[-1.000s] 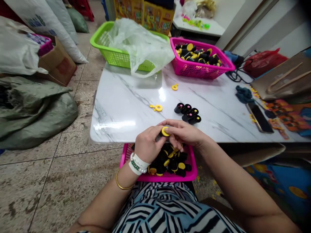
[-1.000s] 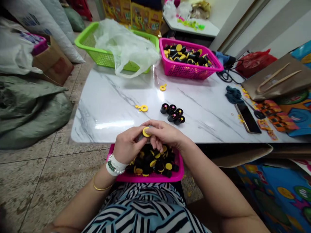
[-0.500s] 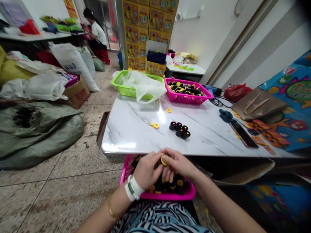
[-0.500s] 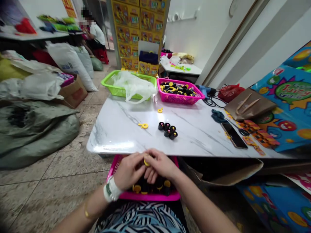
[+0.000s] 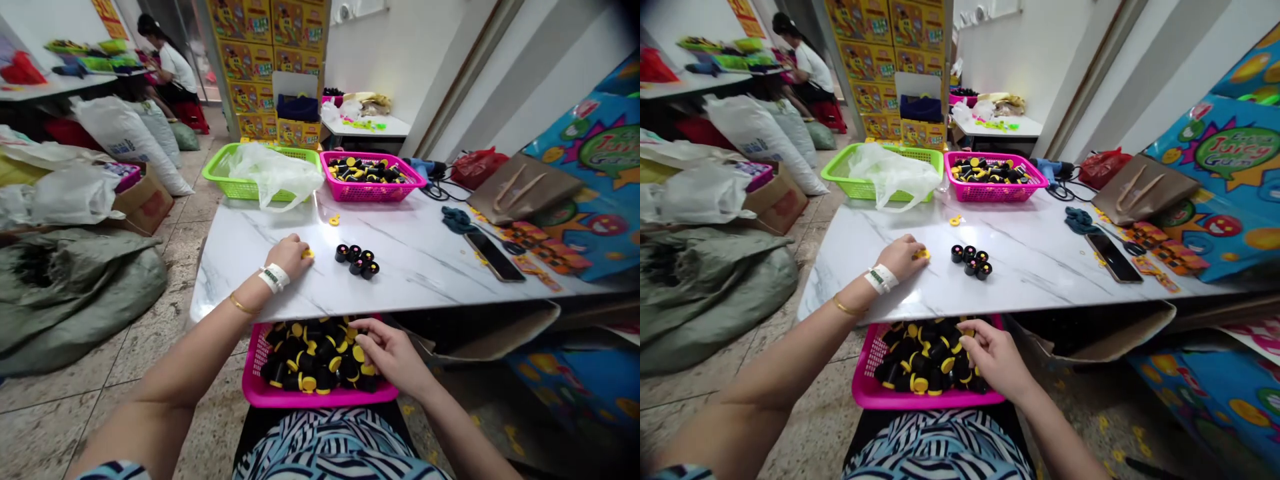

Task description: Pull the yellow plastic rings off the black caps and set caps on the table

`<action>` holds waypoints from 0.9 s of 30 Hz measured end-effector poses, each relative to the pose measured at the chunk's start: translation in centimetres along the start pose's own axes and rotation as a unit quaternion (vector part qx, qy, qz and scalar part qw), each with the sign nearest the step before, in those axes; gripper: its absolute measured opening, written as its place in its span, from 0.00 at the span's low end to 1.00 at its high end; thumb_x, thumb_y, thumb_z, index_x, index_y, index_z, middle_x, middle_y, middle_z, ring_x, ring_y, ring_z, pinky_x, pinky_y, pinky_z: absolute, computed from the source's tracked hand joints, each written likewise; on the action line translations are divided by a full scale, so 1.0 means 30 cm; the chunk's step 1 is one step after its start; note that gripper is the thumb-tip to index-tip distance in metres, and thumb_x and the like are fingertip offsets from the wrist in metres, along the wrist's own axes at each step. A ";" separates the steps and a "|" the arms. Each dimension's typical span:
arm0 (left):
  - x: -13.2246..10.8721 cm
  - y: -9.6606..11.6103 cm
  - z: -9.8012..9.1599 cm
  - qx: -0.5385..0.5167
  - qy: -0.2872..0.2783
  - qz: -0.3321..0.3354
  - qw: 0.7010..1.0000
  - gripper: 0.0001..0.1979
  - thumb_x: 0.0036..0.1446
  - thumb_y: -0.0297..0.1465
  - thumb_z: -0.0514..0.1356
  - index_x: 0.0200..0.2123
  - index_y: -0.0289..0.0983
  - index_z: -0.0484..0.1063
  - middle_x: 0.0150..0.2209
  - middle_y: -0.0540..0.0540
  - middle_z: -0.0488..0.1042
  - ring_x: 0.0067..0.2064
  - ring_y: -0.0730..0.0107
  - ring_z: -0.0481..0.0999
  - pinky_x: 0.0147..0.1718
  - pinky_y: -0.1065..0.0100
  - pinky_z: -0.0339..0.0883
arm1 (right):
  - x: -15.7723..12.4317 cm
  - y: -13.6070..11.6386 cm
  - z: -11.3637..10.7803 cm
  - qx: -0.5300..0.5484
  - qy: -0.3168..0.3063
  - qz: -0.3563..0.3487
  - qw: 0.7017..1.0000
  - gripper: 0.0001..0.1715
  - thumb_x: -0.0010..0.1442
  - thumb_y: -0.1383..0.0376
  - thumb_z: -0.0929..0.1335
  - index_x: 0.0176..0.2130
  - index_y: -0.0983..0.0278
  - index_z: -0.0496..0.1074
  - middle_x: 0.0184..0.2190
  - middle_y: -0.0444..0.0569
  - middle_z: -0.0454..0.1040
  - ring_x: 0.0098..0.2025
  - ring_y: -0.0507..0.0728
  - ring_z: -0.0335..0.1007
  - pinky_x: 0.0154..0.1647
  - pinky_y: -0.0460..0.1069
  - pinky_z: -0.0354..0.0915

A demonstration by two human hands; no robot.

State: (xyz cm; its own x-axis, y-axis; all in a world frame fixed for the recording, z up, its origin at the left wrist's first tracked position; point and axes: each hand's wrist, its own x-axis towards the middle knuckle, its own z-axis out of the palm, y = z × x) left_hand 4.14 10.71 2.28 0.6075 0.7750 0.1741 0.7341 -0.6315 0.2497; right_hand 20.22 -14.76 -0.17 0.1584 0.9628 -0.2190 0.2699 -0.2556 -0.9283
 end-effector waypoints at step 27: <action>0.036 0.238 0.081 -0.226 0.045 -0.050 0.972 0.13 0.48 0.30 0.67 0.39 0.35 0.76 0.38 0.45 0.78 0.31 0.69 0.75 0.42 0.62 0.70 | 0.055 0.006 0.002 0.253 0.131 -0.007 0.959 0.16 0.61 0.53 0.68 0.41 0.62 0.71 0.25 0.43 0.69 0.19 0.46 0.61 0.17 0.42 0.61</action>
State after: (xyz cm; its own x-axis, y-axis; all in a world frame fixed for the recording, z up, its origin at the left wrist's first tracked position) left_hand 10.78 6.97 1.94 0.4965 0.8435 0.2052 0.5667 -0.4940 0.6594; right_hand 20.47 -13.21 -0.73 0.4090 0.8938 -0.1840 -0.2102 -0.1039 -0.9721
